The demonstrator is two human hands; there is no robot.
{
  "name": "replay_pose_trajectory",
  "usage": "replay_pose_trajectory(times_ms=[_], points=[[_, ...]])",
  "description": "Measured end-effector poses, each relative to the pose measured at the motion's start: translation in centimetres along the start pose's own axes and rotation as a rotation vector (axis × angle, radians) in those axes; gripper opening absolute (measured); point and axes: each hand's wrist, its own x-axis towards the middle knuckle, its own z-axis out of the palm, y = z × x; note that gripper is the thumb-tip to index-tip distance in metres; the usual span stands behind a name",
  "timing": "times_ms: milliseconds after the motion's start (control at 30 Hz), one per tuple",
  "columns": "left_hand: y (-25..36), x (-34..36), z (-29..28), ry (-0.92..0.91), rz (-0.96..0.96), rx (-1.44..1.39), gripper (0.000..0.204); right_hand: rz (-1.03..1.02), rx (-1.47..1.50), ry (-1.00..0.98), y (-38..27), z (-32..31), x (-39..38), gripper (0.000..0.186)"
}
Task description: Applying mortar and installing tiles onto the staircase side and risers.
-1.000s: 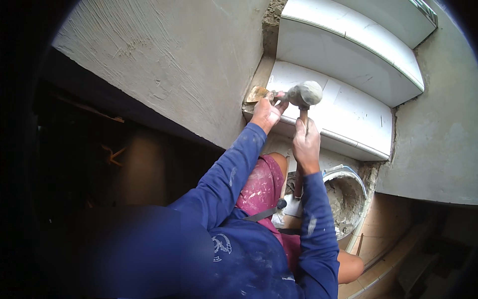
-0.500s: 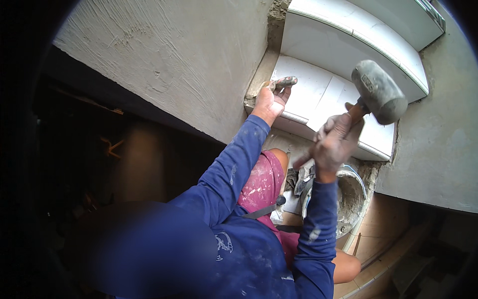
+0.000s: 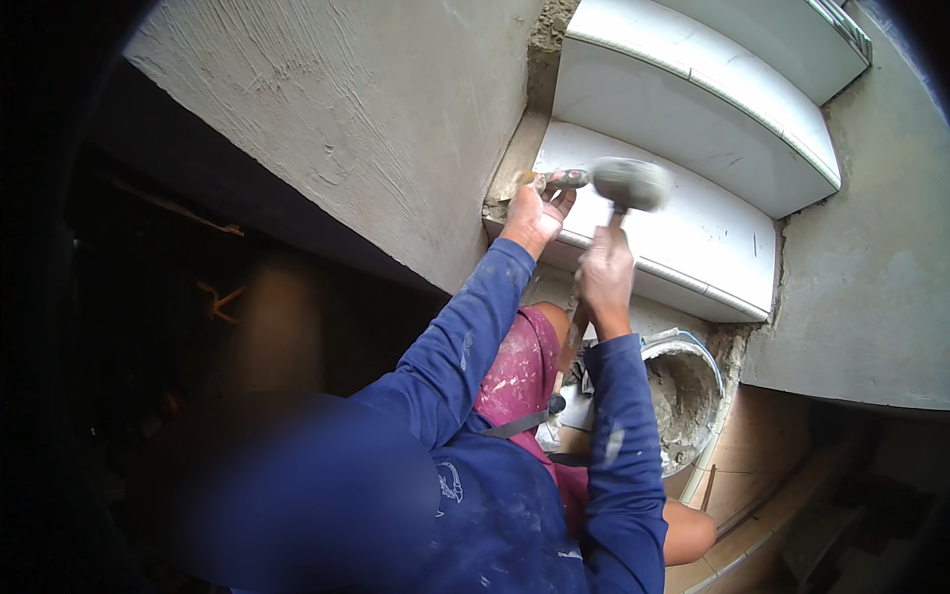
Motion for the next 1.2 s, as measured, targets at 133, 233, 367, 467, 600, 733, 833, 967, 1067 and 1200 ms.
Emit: replay_pose_trajectory(times_ms=[133, 233, 367, 467, 600, 733, 833, 967, 1067, 1200], points=[[0.0, 0.3, -0.4, -0.051, -0.011, -0.001, 0.018, -0.066, 0.392, 0.178, -4.9, -2.5, -2.2, 0.025], [-0.1, 0.1, 0.1, 0.012, 0.003, 0.008, 0.017, -0.189, 0.649, 0.322, -4.5, -0.5, -2.7, 0.028], [0.3, -0.1, 0.4, -0.030, 0.051, 0.062, 0.016, 0.281, 0.232, -0.010, -1.9, -1.3, -1.4, 0.026], [0.2, -0.4, 0.0, 0.023, 0.043, 0.085, 0.015, -0.087, 0.423, 0.165, -3.5, -1.6, -2.8, 0.027], [0.0, 0.0, -0.3, 0.020, 0.035, 0.112, 0.013, -0.005, 0.120, 0.030, 1.5, 0.0, -1.5, 0.028], [0.9, 0.2, -0.8, 0.025, 0.030, 0.109, 0.013, 0.058, 0.211, 0.056, -2.6, -1.9, -2.8, 0.028], [0.5, -1.2, -0.1, -0.053, 0.005, 0.099, 0.015, -0.078, 0.396, 0.148, -4.3, -2.7, -3.1, 0.023], [0.3, -1.5, -0.2, -0.049, 0.006, 0.083, 0.018, -0.074, 0.327, 0.152, -6.0, -3.5, -3.1, 0.025], [0.8, -0.6, 0.4, 0.005, 0.049, 0.053, 0.021, -0.171, 0.295, 0.169, -7.0, -4.4, -2.7, 0.031], [1.0, 0.1, 1.0, 0.006, 0.053, -0.003, 0.025, -0.321, 0.664, 0.245, -5.9, -2.3, -1.6, 0.027]])
